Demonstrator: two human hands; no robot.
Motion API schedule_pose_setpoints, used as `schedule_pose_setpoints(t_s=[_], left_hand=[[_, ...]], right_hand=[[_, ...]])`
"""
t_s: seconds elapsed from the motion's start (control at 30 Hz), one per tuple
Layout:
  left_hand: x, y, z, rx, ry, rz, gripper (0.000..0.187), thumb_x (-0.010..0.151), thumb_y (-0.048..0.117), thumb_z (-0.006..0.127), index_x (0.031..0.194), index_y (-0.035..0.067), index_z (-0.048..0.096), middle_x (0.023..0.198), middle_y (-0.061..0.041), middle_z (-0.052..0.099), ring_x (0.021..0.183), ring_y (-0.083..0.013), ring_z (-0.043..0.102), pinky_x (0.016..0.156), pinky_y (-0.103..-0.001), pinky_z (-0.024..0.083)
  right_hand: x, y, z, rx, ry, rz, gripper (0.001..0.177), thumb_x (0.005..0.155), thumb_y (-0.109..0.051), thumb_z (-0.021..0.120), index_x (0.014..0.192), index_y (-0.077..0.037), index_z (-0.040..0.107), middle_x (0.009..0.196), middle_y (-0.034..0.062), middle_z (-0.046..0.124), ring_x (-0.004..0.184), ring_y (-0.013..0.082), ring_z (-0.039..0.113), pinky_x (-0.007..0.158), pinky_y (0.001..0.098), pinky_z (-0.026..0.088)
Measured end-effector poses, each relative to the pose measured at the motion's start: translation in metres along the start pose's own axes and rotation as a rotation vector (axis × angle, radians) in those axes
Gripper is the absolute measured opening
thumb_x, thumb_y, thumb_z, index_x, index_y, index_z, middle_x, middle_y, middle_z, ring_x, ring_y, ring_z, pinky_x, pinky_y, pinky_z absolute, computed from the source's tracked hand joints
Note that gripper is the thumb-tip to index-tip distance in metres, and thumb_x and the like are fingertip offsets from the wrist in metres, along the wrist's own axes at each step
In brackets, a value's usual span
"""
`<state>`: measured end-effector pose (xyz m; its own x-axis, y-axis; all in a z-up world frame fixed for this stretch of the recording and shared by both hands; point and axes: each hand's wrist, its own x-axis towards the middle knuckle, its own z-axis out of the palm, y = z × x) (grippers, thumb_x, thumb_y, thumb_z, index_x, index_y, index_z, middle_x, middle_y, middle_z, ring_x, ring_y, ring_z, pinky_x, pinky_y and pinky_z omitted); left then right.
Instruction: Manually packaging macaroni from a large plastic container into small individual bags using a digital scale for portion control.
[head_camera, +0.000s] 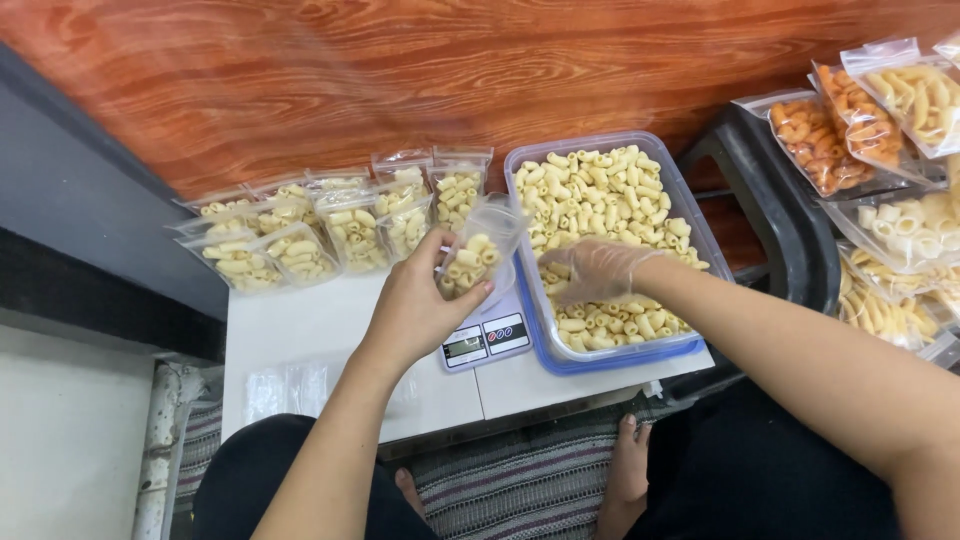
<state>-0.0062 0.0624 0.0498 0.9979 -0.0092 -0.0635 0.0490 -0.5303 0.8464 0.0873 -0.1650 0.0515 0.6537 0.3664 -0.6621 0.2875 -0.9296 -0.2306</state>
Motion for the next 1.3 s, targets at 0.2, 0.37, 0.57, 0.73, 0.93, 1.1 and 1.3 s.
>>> schedule_pose_setpoints(t_s=[0.2, 0.37, 0.57, 0.73, 0.93, 1.1, 1.3], left_hand=[[0.003, -0.002, 0.005, -0.001, -0.02, -0.016, 0.069, 0.076, 0.025, 0.079, 0.137, 0.007, 0.051, 0.112, -0.022, 0.074, 0.106, -0.0422, 0.071, 0.084, -0.046, 0.056], [0.006, -0.009, 0.018, -0.043, -0.054, -0.028, 0.054, 0.08, 0.024, 0.076, 0.129, 0.007, 0.06, 0.116, -0.026, 0.072, 0.112, -0.0461, 0.068, 0.089, -0.048, 0.055], [0.004, -0.001, 0.032, -0.185, -0.12, -0.063, 0.052, 0.076, 0.027, 0.079, 0.121, 0.004, 0.064, 0.113, -0.026, 0.073, 0.111, -0.0456, 0.069, 0.091, -0.047, 0.056], [0.001, 0.005, 0.036, -0.337, -0.059, -0.016, 0.047, 0.075, 0.026, 0.081, 0.112, 0.0, 0.066, 0.11, -0.029, 0.073, 0.109, -0.0441, 0.07, 0.09, -0.047, 0.055], [-0.001, 0.006, 0.031, -0.448, 0.072, 0.027, 0.046, 0.081, 0.034, 0.082, 0.109, 0.001, 0.067, 0.104, -0.024, 0.074, 0.104, -0.0346, 0.073, 0.086, -0.043, 0.058], [-0.004, 0.006, 0.029, -0.436, 0.018, 0.022, 0.045, 0.082, 0.028, 0.08, 0.113, -0.001, 0.067, 0.106, -0.027, 0.073, 0.105, -0.0384, 0.073, 0.087, -0.044, 0.057], [-0.001, 0.002, 0.041, -0.467, -0.008, -0.007, 0.045, 0.078, 0.018, 0.08, 0.116, 0.0, 0.066, 0.103, -0.024, 0.074, 0.1, -0.031, 0.072, 0.086, -0.041, 0.057]], right_hand=[[0.059, 0.042, 0.037, -0.175, 0.139, -0.152, 0.033, 0.089, -0.032, 0.07, 0.119, -0.019, 0.077, 0.12, 0.0129, 0.074, 0.115, 0.0358, 0.068, 0.101, 0.0456, 0.055], [0.052, 0.049, 0.022, -0.027, 0.134, -0.115, 0.035, 0.094, -0.025, 0.065, 0.127, -0.016, 0.073, 0.127, 0.0139, 0.072, 0.121, 0.035, 0.066, 0.104, 0.0459, 0.053], [0.034, 0.043, -0.008, 0.081, 0.169, -0.004, 0.04, 0.094, -0.034, 0.068, 0.13, -0.017, 0.071, 0.129, 0.0086, 0.072, 0.122, 0.03, 0.066, 0.106, 0.0438, 0.052], [0.052, 0.055, 0.006, -0.03, 0.156, 0.08, 0.043, 0.088, -0.048, 0.072, 0.123, -0.023, 0.076, 0.124, 0.0054, 0.075, 0.121, 0.0307, 0.067, 0.105, 0.0433, 0.053], [0.099, 0.075, 0.054, -0.242, 0.237, 0.035, 0.034, 0.088, -0.042, 0.07, 0.104, -0.014, 0.081, 0.098, 0.0118, 0.079, 0.098, 0.0298, 0.076, 0.086, 0.0397, 0.061], [0.122, 0.082, 0.066, -0.42, 0.282, -0.02, 0.029, 0.088, -0.035, 0.066, 0.096, -0.011, 0.08, 0.088, 0.0114, 0.079, 0.087, 0.0276, 0.078, 0.072, 0.0372, 0.063], [0.109, 0.083, 0.057, -0.118, 0.304, 0.042, 0.03, 0.083, -0.037, 0.062, 0.094, -0.019, 0.084, 0.088, 0.0074, 0.08, 0.091, 0.0279, 0.077, 0.079, 0.0376, 0.063]])
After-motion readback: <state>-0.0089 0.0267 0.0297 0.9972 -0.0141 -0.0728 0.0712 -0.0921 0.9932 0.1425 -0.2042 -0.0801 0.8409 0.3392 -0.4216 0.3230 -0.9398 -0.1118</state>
